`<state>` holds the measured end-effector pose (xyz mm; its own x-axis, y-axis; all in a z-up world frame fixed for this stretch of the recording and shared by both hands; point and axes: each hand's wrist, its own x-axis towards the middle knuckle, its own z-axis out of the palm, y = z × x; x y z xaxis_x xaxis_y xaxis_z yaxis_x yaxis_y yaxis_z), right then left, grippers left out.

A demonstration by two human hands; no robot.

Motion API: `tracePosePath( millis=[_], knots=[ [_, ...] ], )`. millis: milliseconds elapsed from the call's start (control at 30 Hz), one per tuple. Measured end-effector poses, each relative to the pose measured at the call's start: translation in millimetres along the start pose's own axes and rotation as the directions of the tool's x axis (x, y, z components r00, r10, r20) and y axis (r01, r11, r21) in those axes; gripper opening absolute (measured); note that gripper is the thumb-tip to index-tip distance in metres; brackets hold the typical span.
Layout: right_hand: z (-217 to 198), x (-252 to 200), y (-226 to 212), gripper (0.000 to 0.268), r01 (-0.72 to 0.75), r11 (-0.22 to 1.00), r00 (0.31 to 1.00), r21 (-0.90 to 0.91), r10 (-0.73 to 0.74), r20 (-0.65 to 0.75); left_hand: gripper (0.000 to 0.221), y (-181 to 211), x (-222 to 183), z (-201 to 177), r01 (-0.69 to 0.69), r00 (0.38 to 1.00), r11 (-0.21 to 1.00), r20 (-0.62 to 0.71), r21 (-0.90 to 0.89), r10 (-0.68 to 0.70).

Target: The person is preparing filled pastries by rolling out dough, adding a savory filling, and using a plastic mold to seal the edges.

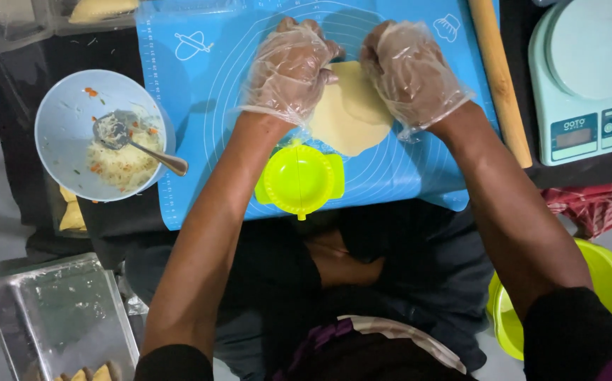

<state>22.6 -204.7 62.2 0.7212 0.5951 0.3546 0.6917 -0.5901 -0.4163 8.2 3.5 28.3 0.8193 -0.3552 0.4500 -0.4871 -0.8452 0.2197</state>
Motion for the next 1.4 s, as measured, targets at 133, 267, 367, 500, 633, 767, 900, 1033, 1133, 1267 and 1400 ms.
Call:
tracePosePath(
  millis=[133, 267, 367, 500, 633, 767, 900, 1033, 1133, 1267, 1400],
  knots=[
    [-6.4, -1.1, -0.3, 0.003, 0.025, 0.999, 1.000, 0.027, -0.025, 0.005, 0.016, 2.3, -0.6, 0.2, 0.008, 0.999, 0.997, -0.043, -0.074, -0.011],
    [-10.2, -3.2, -2.4, 0.019, -0.012, 0.978, 0.999, 0.210, 0.001, 0.053, 0.021, 7.1, -4.1, -5.6, 0.000, 0.989, 0.969, -0.144, -0.246, -0.036],
    [-14.9, -6.5, -2.4, 0.049, 0.002, 1.000, 0.992, 0.031, -0.006, 0.126, 0.007, 6.7, -3.0, -3.2, 0.096, 0.995, 0.960, 0.049, -0.262, -0.086],
    [-15.3, -19.8, -0.6, 0.011, 0.074, 0.995, 0.997, 0.071, -0.072, -0.026, 0.014, 16.3, -1.3, -22.1, 0.059, 0.998, 0.958, -0.002, -0.280, -0.062],
    [-26.7, -27.3, -10.4, 0.007, 0.095, 0.994, 0.995, 0.049, -0.093, -0.031, 0.009, 23.0, -8.5, -28.0, 0.149, 0.989, 0.919, 0.047, -0.364, -0.142],
    [-37.1, -34.1, -20.0, 0.007, 0.129, 0.991, 0.990, 0.019, -0.128, -0.051, 0.013, 32.3, -15.5, -40.1, 0.185, 0.982, 0.859, 0.054, -0.478, -0.182],
    [-48.7, -38.7, -33.2, 0.009, 0.193, 0.981, 0.978, -0.013, -0.193, -0.074, 0.014, 42.3, -19.0, -61.2, 0.113, 0.991, 0.825, 0.006, -0.553, -0.132],
    [-57.0, -49.2, -43.1, 0.010, 0.138, 0.990, 0.986, -0.042, -0.141, -0.087, 0.013, 53.8, -23.0, -80.5, -0.009, 0.995, 0.835, -0.086, -0.550, -0.046],
    [-66.1, -55.9, -56.3, 0.012, 0.109, 0.994, 0.989, -0.007, -0.110, -0.096, 0.013, 63.4, -28.4, -100.9, -0.047, 0.995, 0.837, -0.101, -0.546, -0.010],
    [-87.2, -60.5, -83.9, 0.007, 0.037, 0.994, 0.999, 0.102, -0.034, -0.028, 0.015, 78.4, -37.3, -132.6, -0.051, 0.997, 0.870, -0.082, -0.490, 0.012],
    [-100.2, -65.2, -109.1, 0.010, -0.015, 0.988, 1.000, 0.157, 0.012, 0.022, 0.016, 88.5, -51.9, -159.3, -0.088, 0.993, 0.858, -0.111, -0.506, 0.036]
  ],
)
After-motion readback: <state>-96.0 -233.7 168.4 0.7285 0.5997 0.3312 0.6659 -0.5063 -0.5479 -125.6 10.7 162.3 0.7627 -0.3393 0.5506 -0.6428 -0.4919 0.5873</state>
